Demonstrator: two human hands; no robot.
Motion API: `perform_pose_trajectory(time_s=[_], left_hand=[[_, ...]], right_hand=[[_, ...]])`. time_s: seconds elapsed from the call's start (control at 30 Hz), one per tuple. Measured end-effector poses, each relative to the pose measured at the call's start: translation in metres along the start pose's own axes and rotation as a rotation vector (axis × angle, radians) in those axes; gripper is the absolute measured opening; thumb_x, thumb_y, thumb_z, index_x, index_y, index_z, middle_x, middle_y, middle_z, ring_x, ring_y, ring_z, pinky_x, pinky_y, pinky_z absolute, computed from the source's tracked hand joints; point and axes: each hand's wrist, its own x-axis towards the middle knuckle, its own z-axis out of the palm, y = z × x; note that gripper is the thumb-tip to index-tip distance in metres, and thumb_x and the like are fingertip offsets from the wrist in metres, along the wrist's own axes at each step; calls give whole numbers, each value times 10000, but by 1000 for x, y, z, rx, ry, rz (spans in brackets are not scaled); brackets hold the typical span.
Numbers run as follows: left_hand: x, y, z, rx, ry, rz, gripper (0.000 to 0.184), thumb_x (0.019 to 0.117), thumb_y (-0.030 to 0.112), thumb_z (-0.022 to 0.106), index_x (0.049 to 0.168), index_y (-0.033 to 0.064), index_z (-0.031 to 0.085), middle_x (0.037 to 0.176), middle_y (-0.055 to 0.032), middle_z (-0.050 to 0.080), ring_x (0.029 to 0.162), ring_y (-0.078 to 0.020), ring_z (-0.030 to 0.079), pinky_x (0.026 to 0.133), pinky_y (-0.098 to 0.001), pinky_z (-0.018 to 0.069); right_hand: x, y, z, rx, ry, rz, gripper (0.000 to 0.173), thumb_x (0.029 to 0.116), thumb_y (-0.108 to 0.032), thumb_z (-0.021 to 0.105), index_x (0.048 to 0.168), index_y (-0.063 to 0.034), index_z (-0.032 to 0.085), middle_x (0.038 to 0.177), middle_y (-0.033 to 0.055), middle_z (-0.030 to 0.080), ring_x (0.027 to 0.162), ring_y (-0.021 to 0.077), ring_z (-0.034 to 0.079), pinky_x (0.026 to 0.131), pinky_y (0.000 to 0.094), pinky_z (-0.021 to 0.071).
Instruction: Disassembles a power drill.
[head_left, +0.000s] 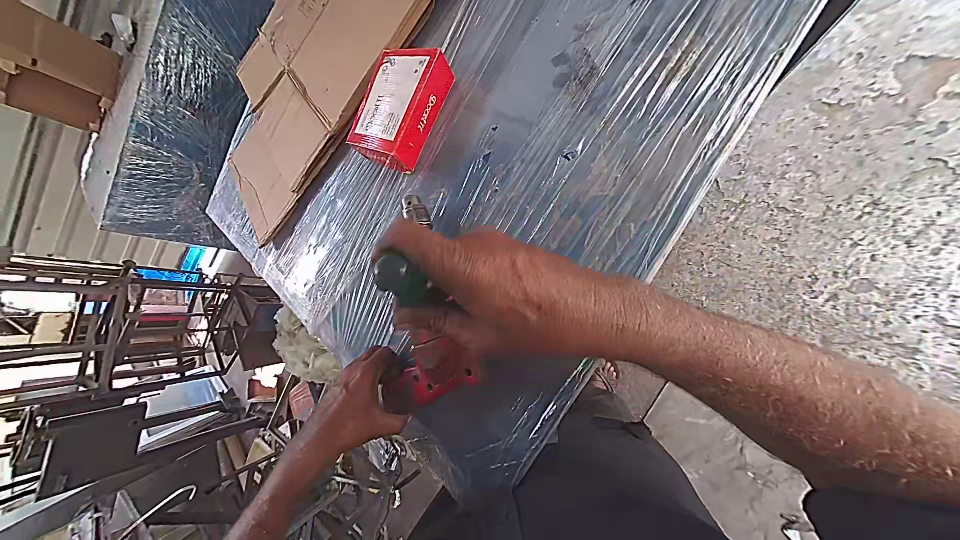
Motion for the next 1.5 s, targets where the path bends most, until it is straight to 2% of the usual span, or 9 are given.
perform_pose_trajectory(time_s=[0.17,0.3,0.5,0.73,0.83,0.9,1.03,1.2,1.5], left_hand=[[-7,19,19,-114,253,-23,769,591,540,912,1157,111,617,1018,23,697,931,-63,677,832,-304,600],[-2,29,44,-236,459,-39,897,541,565,948,1216,90,595,1041,50,716,943,-33,692,841,-278,619],[0,22,50,-260,509,20,833,550,533,951,1183,73,667,1058,39,735,972,-35,699,895,-280,611],[0,19,59,-225,666,121,782,556,508,954,1154,70,704,1144,-55,691,1049,-112,675,906,-307,603],[-1,19,66,-149,798,206,691,591,501,946,1108,87,748,1138,-80,671,1082,-126,642,925,-273,569],[-3,17,67,-135,843,257,640,624,479,945,1087,75,770,1099,-71,698,1040,-109,664,899,-253,582],[-3,22,74,-149,884,304,622,679,498,925,1093,59,776,1021,-37,694,962,-76,657,859,-231,576],[-1,30,85,-184,938,300,613,673,504,922,1076,67,770,985,-20,678,933,-64,646,845,-218,569],[1,32,88,-208,940,268,610,649,507,922,1051,81,752,1001,-20,687,967,-115,647,871,-267,567]], right_hand=[[18,58,-11,470,-7,369,459,1010,-177,672,1387,-54,439,1036,58,702,868,104,731,767,281,645],[10,83,5,922,18,516,447,1027,-100,625,1406,-36,397,1110,182,688,922,288,756,747,427,668],[-15,31,10,466,130,239,430,970,-122,716,1338,-57,504,946,70,723,709,135,734,613,302,654],[-19,4,14,74,100,72,402,980,-243,718,1303,-110,520,851,-27,680,700,17,663,624,210,581],[-20,14,14,127,183,144,384,969,-223,731,1277,-86,546,851,4,693,669,57,679,585,245,600],[-21,33,11,234,290,315,370,988,-260,706,1277,-90,549,937,13,711,762,75,706,684,271,619],[-50,40,13,536,676,423,323,1006,-184,681,1256,-60,519,996,88,713,823,224,768,689,425,699],[-120,18,40,503,909,419,313,977,-204,701,1222,-121,525,990,77,735,787,253,756,618,395,676],[-162,23,83,796,1037,464,274,993,-76,664,1214,-69,501,1010,177,722,837,344,760,723,457,681]])
